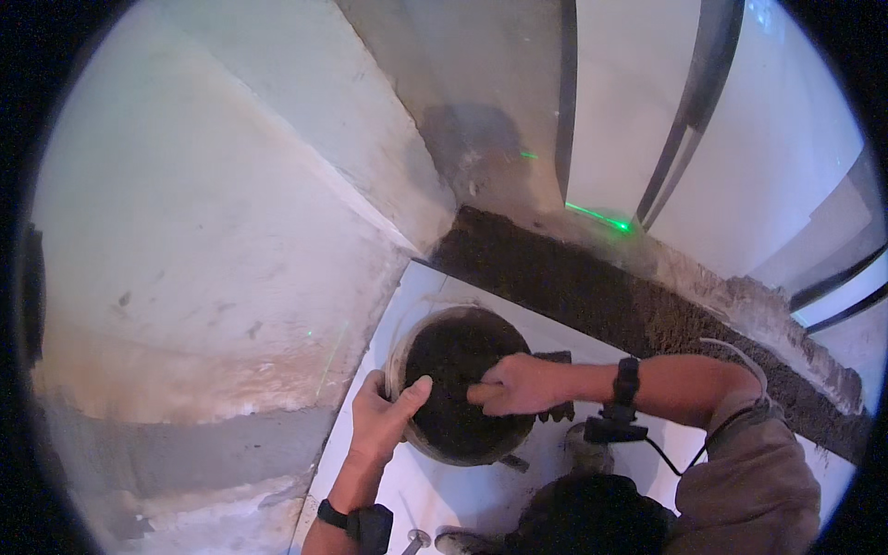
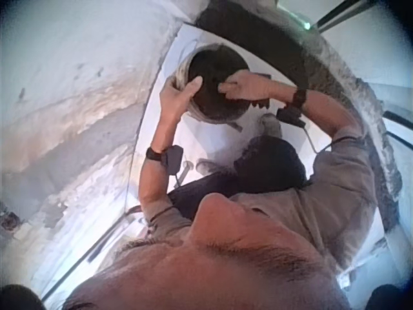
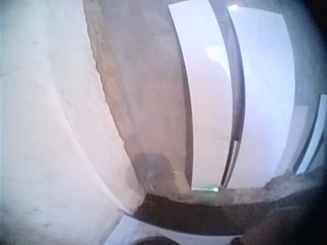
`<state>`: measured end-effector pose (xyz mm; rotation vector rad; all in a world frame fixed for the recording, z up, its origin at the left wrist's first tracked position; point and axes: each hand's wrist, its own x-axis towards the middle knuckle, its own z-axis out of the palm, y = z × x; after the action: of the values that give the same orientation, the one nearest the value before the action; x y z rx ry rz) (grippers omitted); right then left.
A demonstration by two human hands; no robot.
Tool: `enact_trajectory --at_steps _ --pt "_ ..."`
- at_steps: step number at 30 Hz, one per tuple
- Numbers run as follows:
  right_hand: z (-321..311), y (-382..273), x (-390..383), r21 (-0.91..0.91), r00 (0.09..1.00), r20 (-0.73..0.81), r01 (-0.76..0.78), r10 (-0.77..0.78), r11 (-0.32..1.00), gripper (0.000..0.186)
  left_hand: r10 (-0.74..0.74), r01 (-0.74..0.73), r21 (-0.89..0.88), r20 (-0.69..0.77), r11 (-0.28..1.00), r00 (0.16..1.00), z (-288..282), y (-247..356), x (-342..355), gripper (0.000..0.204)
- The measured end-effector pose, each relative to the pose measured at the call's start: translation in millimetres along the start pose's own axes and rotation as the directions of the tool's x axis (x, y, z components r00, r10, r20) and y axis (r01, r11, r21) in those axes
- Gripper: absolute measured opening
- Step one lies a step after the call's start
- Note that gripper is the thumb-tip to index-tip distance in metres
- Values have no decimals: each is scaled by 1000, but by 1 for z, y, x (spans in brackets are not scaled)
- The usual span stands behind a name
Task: Apply mortar to the floor using a notched trowel in preparation for tiling.
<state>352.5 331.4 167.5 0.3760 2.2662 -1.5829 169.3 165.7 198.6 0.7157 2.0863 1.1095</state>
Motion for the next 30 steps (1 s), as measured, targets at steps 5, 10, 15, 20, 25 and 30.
enact_trajectory --at_steps 5,10,15,20,25,30 --pt "13 7 -8 42 992 -109 68 -64 997 36 57 -55 136 -13 989 998 2 0 -3 69" --pt "-2 -12 -12 -82 999 -22 -34 32 996 36 39 -42 165 18 985 999 5 -1 -5 73" --pt "-10 -12 -21 69 997 -30 -64 66 996 39 189 -179 114 -85 977 978 5 2 -6 69" --pt "-7 5 -35 119 991 -109 -67 80 991 41 3 0 73 -37 997 999 -6 -2 -3 62" --pt "-22 5 -57 208 980 -176 -59 96 976 42 -93 96 34 -63 995 994 -8 1 1 71" --pt "-45 -2 -83 262 941 -308 -61 144 963 38 -137 135 -30 -84 990 987 -7 14 5 69"
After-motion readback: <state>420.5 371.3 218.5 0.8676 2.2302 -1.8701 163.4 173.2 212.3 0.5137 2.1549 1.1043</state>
